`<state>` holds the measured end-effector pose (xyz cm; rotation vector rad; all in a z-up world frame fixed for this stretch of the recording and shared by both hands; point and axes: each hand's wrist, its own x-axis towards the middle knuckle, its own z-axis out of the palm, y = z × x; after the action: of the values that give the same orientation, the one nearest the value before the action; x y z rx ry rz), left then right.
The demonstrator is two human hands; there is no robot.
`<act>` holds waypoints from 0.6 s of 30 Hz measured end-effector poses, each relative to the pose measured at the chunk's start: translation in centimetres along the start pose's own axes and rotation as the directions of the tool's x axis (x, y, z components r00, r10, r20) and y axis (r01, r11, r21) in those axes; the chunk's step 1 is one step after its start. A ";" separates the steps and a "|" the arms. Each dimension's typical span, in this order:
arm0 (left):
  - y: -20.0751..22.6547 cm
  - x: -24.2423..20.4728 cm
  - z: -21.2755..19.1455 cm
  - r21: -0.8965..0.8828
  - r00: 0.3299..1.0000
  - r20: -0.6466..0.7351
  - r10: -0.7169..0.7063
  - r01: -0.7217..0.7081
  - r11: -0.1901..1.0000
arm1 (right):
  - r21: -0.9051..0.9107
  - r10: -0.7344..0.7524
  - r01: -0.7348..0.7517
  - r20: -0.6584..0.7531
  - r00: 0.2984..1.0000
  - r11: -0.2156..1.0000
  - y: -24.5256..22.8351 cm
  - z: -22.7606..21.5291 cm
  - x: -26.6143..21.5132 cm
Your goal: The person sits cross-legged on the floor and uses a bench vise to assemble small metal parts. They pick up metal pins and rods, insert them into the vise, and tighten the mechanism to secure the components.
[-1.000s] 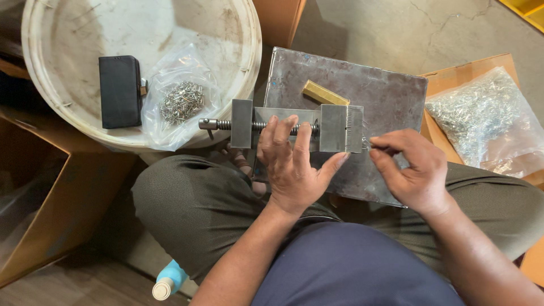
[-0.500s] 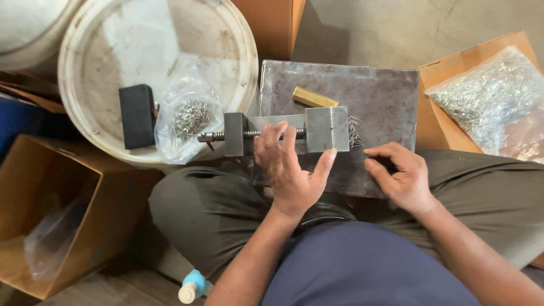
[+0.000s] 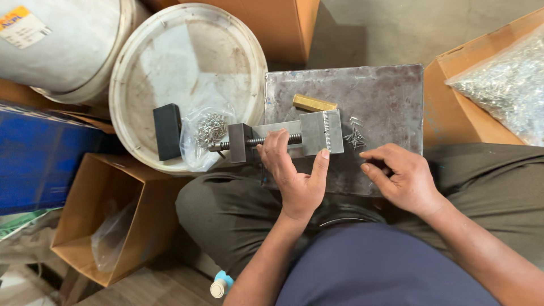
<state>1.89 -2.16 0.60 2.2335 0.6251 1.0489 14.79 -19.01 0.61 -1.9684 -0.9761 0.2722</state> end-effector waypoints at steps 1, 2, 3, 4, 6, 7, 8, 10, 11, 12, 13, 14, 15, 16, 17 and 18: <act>0.1 0.0 0.0 0.001 1.000 0.003 -0.005 0.005 1.000 | 0.002 -0.030 0.030 -0.002 1.000 1.000 0.0 0.0 0.0; 0.2 0.1 0.0 0.002 1.000 0.006 -0.009 0.009 1.000 | 0.003 -0.059 0.059 -0.005 0.998 0.998 0.1 -0.1 0.1; 0.3 0.2 -0.1 0.003 1.000 0.012 -0.013 0.013 1.000 | 0.005 -0.087 0.087 -0.009 0.996 0.996 0.2 -0.1 0.0; 0.4 0.2 0.0 -0.005 1.000 0.008 -0.023 0.023 1.000 | 0.009 -0.087 0.087 -0.004 0.996 0.996 0.2 -0.2 0.0; 0.7 0.4 -0.1 -0.021 0.999 0.002 -0.042 0.042 0.999 | 0.017 -0.086 0.086 0.006 0.996 0.996 0.4 -0.2 0.0; 0.8 0.5 -0.2 -0.018 0.999 0.000 -0.034 0.034 0.999 | 0.018 -0.089 0.089 0.008 0.996 0.996 0.4 -0.2 0.0; 0.9 0.4 -0.4 -0.014 1.000 -0.002 -0.027 0.027 1.000 | 0.020 -0.092 0.092 0.009 0.996 0.996 0.4 -0.2 -0.1; 1.1 0.1 -1.1 0.000 1.000 -0.020 0.008 -0.008 1.000 | 0.028 -0.098 0.098 0.010 0.995 0.995 0.5 -0.3 -0.1; 1.0 -0.2 -1.8 0.009 0.999 -0.036 0.040 -0.039 0.999 | 0.033 -0.102 0.101 0.005 0.995 0.994 0.5 -0.4 -0.1; 0.7 -0.5 -2.7 0.019 0.996 -0.051 0.071 -0.071 0.997 | 0.038 -0.105 0.105 0.000 0.994 0.994 0.5 -0.4 0.0; 0.0 -0.6 -3.7 0.054 0.992 -0.106 0.071 -0.066 0.996 | 0.050 -0.101 0.100 0.000 0.995 0.994 0.5 -0.4 -0.1; -0.9 -0.6 -5.0 0.088 0.985 -0.159 0.073 -0.059 0.994 | 0.061 -0.096 0.096 0.000 0.995 0.994 0.5 -0.4 0.0; -2.2 -0.5 -6.2 0.100 0.973 -0.227 0.034 -0.012 0.995 | 0.070 -0.092 0.092 -0.002 0.996 0.993 0.6 -0.5 0.0; -3.8 -0.1 -7.4 0.107 0.956 -0.294 -0.004 0.037 0.994 | 0.072 -0.099 0.099 -0.003 0.995 0.993 0.6 -0.6 0.1; -5.5 0.5 -8.5 0.009 0.933 -0.334 -0.134 0.145 0.989 | 0.075 -0.105 0.104 0.001 0.994 0.992 0.6 -0.6 0.0; -7.3 1.0 -9.3 -0.093 0.895 -0.359 -0.264 0.247 0.965 | 0.078 -0.111 0.110 0.005 0.994 0.991 0.6 -0.6 0.0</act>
<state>-6.12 6.54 1.01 1.8603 1.0149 1.3383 15.39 -19.54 0.47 -1.8379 -1.0611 0.2532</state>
